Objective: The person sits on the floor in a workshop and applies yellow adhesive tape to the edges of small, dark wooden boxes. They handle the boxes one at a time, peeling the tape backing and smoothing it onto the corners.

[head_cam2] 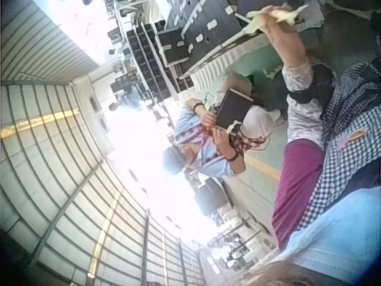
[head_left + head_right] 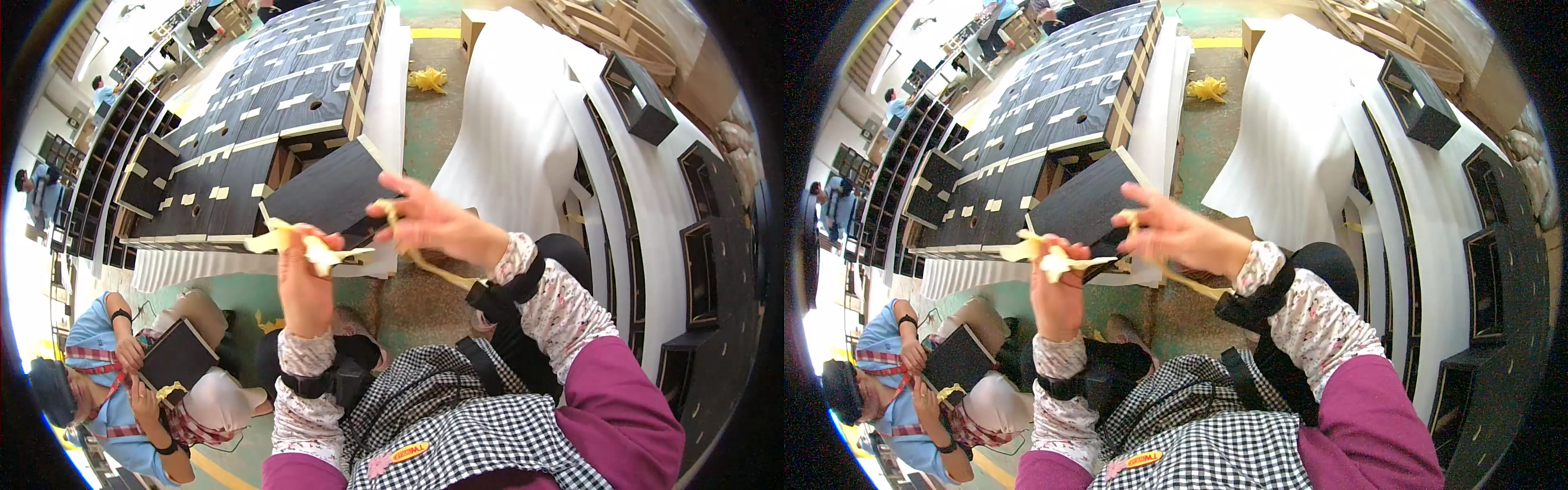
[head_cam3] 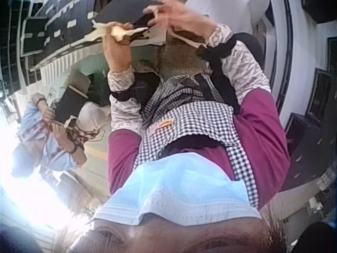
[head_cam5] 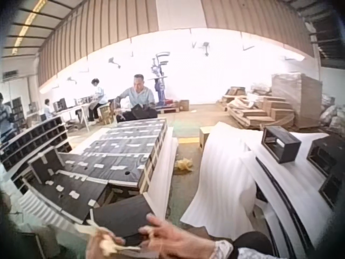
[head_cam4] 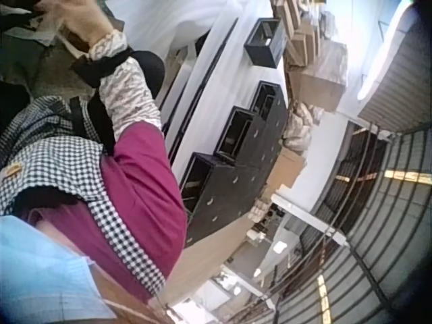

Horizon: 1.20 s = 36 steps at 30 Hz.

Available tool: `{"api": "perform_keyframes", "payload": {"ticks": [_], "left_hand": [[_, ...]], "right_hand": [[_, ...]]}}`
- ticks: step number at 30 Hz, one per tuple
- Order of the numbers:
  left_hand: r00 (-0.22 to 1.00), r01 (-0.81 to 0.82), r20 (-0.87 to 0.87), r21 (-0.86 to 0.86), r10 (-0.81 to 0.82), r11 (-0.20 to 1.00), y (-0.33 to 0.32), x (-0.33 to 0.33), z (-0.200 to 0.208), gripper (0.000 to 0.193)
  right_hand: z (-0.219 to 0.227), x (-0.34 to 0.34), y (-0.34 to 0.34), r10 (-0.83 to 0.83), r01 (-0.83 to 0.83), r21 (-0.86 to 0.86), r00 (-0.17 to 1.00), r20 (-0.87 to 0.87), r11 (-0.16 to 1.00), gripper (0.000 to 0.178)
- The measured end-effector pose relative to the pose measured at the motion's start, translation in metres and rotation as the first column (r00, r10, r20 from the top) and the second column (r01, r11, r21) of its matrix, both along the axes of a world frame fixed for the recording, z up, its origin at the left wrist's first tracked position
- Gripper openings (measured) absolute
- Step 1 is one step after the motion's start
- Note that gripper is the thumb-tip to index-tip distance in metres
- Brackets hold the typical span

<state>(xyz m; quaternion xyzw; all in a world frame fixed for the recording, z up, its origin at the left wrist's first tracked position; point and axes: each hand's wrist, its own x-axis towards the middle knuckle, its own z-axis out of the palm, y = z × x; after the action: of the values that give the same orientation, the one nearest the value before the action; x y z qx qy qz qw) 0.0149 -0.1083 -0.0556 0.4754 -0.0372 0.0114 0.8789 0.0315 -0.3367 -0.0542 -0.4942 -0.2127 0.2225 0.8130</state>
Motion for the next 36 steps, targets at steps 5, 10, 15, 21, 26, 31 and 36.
{"api": "perform_keyframes", "payload": {"ticks": [5, 10, 15, 21, 26, 31, 36], "left_hand": [[0.996, -0.071, 0.065, 0.191, 0.06, 0.979, 0.023, 0.001, 0.013, 0.025], [0.975, -0.119, 0.218, 0.698, -0.051, 0.707, -0.009, 0.0, -0.012, 0.026], [0.989, 0.023, 0.087, 0.719, -0.123, 0.695, -0.017, -0.002, -0.028, 0.02], [0.935, -0.278, 0.331, 0.907, -0.127, 0.316, -0.033, -0.015, -0.013, 0.02], [0.977, -0.01, 0.113, 0.874, -0.182, 0.485, -0.012, -0.007, -0.018, 0.014], [0.921, 0.389, -0.2, 0.517, -0.334, 0.762, -0.002, -0.007, -0.011, 0.014], [0.94, 0.328, -0.194, 0.291, -0.28, 0.899, 0.009, 0.0, -0.011, 0.021]], "right_hand": [[0.009, 0.014, -0.027, -0.21, 0.265, 0.242, 0.95, -0.229, 0.934, 0.052], [0.008, -0.002, -0.005, 0.013, 0.088, 0.336, 0.958, -0.286, 0.938, 0.05], [-0.008, -0.013, 0.022, -0.042, 0.065, 0.269, 0.995, -0.089, 0.961, 0.065], [-0.016, -0.027, 0.03, -0.047, 0.052, -0.018, 0.977, 0.208, 0.998, 0.074], [0.001, -0.02, 0.013, 0.035, 0.03, -0.285, 0.974, 0.223, 0.958, 0.074], [0.007, -0.007, -0.013, -0.08, 0.193, -0.506, 0.969, 0.235, 0.841, 0.044], [0.021, -0.005, -0.029, -0.298, 0.575, -0.554, 0.805, 0.513, 0.602, 0.026]]}}
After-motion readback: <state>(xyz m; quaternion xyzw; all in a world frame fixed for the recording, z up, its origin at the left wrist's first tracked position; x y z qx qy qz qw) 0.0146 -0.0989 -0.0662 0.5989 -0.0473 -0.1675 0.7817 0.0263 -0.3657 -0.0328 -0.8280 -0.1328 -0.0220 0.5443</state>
